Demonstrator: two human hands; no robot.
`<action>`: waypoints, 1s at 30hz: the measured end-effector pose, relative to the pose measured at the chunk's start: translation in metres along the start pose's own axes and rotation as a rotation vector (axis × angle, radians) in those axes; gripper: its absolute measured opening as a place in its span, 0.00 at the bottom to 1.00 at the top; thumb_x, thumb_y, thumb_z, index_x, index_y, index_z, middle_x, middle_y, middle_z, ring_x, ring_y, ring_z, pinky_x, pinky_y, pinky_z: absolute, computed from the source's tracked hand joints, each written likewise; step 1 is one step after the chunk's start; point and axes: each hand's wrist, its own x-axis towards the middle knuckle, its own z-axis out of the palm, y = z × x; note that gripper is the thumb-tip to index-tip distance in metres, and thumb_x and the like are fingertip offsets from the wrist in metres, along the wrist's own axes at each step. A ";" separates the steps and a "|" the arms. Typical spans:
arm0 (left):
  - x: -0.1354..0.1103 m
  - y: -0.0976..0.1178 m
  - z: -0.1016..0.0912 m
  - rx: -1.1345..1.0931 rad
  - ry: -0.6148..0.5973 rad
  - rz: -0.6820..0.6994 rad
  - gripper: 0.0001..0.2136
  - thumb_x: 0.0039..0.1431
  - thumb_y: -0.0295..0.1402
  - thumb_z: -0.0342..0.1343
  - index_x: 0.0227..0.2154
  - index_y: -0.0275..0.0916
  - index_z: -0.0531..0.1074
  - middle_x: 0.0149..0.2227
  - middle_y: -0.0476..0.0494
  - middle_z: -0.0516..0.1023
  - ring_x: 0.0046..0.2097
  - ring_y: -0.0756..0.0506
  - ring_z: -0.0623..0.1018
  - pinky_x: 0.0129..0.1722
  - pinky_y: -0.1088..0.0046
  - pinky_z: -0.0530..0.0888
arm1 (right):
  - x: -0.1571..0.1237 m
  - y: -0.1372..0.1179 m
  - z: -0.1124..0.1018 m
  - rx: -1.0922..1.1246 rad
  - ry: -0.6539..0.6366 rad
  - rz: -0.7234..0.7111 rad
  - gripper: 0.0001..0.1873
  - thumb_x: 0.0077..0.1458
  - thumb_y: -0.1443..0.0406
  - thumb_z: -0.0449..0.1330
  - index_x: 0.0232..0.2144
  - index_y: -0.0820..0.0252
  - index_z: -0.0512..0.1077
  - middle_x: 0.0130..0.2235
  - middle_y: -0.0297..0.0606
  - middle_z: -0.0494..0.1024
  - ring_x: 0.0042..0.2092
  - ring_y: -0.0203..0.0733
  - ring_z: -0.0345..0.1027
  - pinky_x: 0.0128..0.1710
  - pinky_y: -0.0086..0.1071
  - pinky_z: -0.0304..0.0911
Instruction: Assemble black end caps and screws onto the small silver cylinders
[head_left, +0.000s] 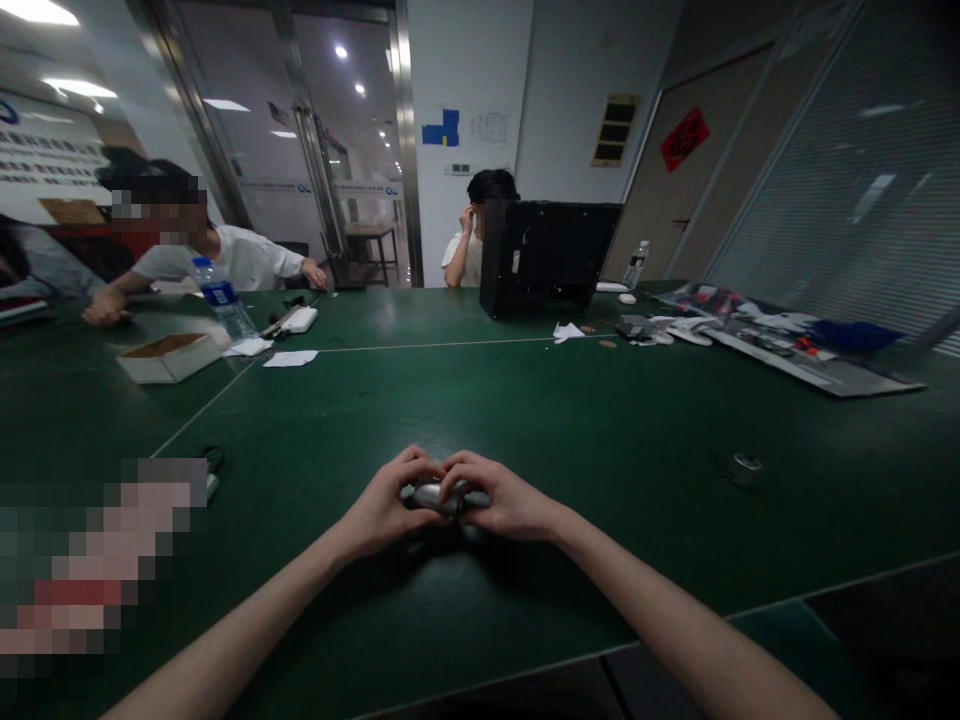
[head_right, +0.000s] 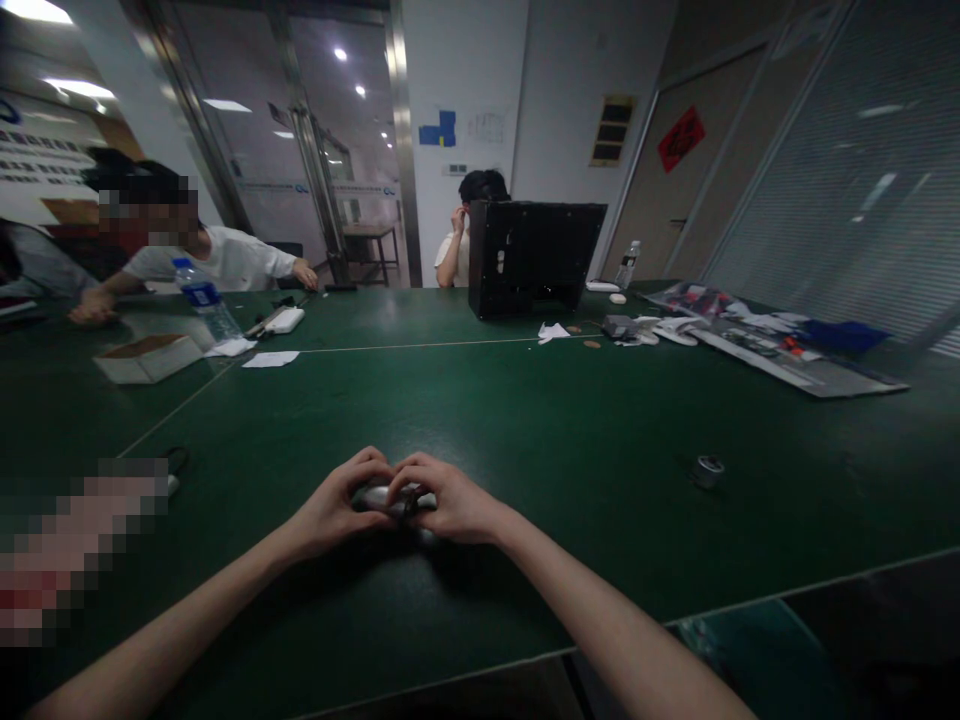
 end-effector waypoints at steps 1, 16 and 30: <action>0.000 0.000 0.000 -0.006 0.001 0.003 0.14 0.46 0.35 0.65 0.37 0.40 0.73 0.40 0.47 0.67 0.42 0.44 0.71 0.42 0.71 0.69 | 0.000 0.000 0.000 0.002 0.000 0.004 0.17 0.45 0.75 0.63 0.38 0.56 0.71 0.47 0.36 0.66 0.48 0.40 0.64 0.49 0.35 0.60; -0.001 0.001 0.001 -0.062 0.046 -0.035 0.16 0.46 0.26 0.59 0.40 0.39 0.64 0.40 0.46 0.70 0.42 0.44 0.71 0.41 0.68 0.69 | 0.001 -0.002 0.005 0.135 0.096 0.043 0.26 0.43 0.73 0.64 0.46 0.58 0.63 0.45 0.38 0.71 0.45 0.39 0.68 0.47 0.36 0.64; 0.000 0.008 -0.002 -0.020 -0.018 -0.079 0.14 0.50 0.35 0.60 0.39 0.38 0.65 0.39 0.46 0.72 0.41 0.45 0.73 0.41 0.69 0.69 | 0.002 -0.007 0.006 0.176 0.215 0.069 0.25 0.45 0.69 0.64 0.46 0.58 0.61 0.40 0.38 0.75 0.40 0.38 0.71 0.42 0.36 0.67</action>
